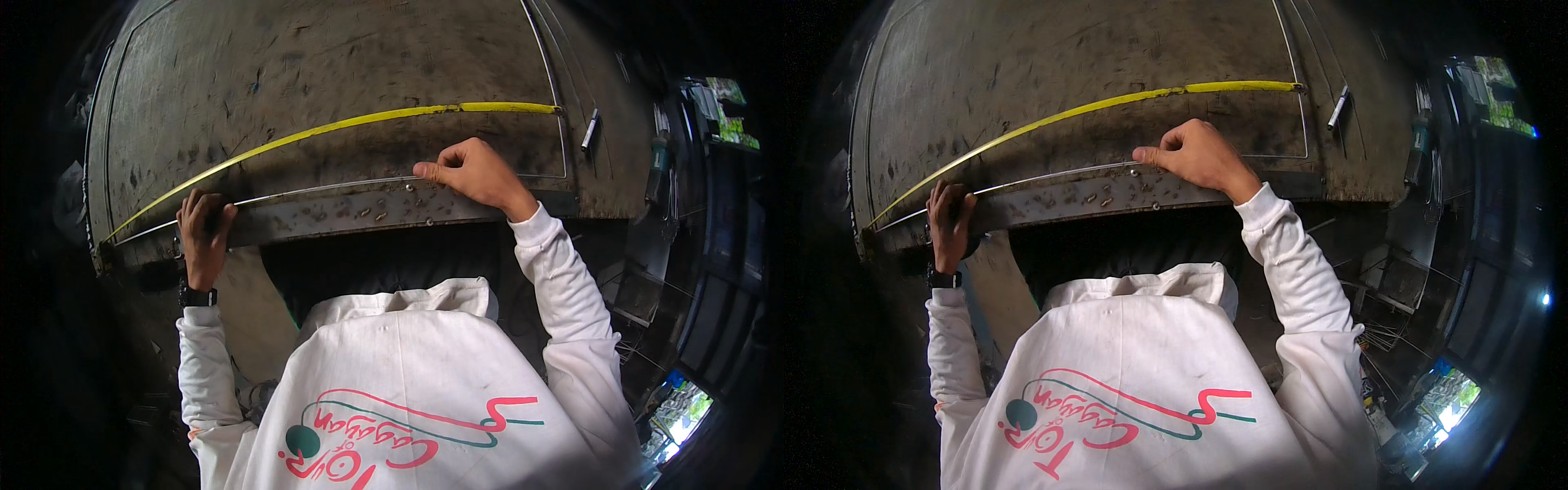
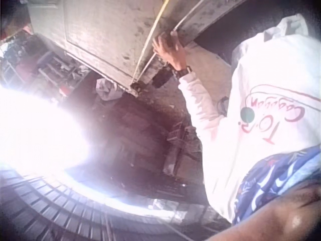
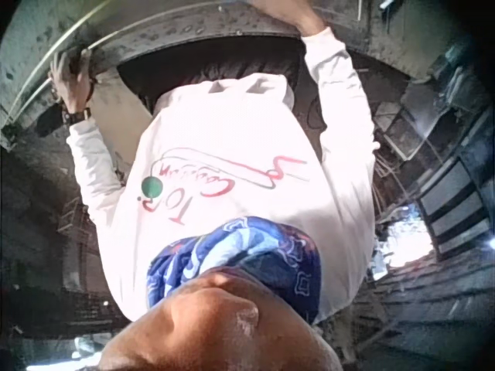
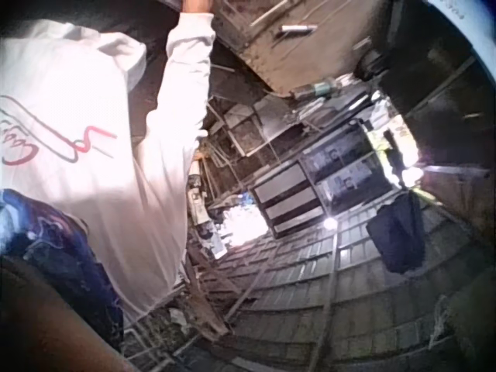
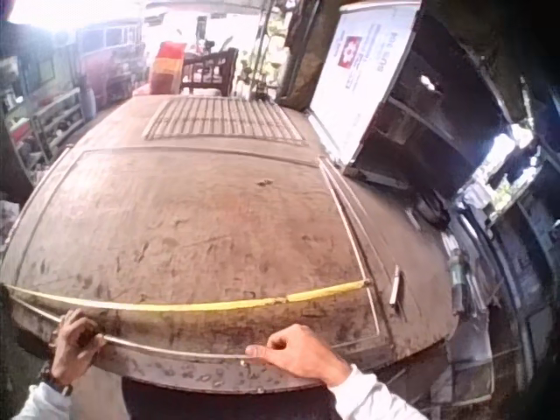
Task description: The person measures a curved metal sheet with a yellow tape measure and marks points along the curve using a white marker. They repeatedly reposition the tape and mark multiple locations on the sheet's surface.
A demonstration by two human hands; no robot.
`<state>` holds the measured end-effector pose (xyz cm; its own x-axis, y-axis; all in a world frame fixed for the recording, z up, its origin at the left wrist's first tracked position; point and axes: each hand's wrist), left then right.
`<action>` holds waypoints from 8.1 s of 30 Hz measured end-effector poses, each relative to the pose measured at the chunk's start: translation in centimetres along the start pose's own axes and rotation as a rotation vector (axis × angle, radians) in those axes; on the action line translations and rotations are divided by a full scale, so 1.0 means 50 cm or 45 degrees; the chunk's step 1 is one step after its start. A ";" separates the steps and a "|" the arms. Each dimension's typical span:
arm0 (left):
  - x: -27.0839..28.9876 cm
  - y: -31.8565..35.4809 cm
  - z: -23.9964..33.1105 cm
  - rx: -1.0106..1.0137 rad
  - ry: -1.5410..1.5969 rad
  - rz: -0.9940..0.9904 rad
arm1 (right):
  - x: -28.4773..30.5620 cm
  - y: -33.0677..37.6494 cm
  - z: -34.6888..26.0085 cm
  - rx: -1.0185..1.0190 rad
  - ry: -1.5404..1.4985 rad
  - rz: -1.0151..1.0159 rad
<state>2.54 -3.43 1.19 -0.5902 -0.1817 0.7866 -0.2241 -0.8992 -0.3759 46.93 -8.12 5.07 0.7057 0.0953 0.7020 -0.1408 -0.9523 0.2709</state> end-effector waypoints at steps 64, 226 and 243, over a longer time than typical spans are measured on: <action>0.031 0.035 -0.009 0.027 0.048 0.315 | 0.033 0.078 0.083 0.649 -0.032 0.432; 0.047 -0.039 -0.137 -0.260 0.038 -0.107 | 0.135 0.083 0.202 0.323 0.112 0.413; 0.049 -0.038 -0.139 -0.240 0.032 -0.129 | 0.137 0.090 0.209 0.378 0.137 0.519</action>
<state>-3.88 0.61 0.43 -0.5758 -0.0818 0.8135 -0.4231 -0.8216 -0.3821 58.39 -14.79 4.23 0.5571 -0.2863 0.7796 -0.1751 -0.9581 -0.2267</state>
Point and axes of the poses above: each hand's wrist, its own y-axis away from the middle knuckle, its own x-axis out of the back of the hand, z = x × y, and after that the axes turned 13 degrees about z, right-handed
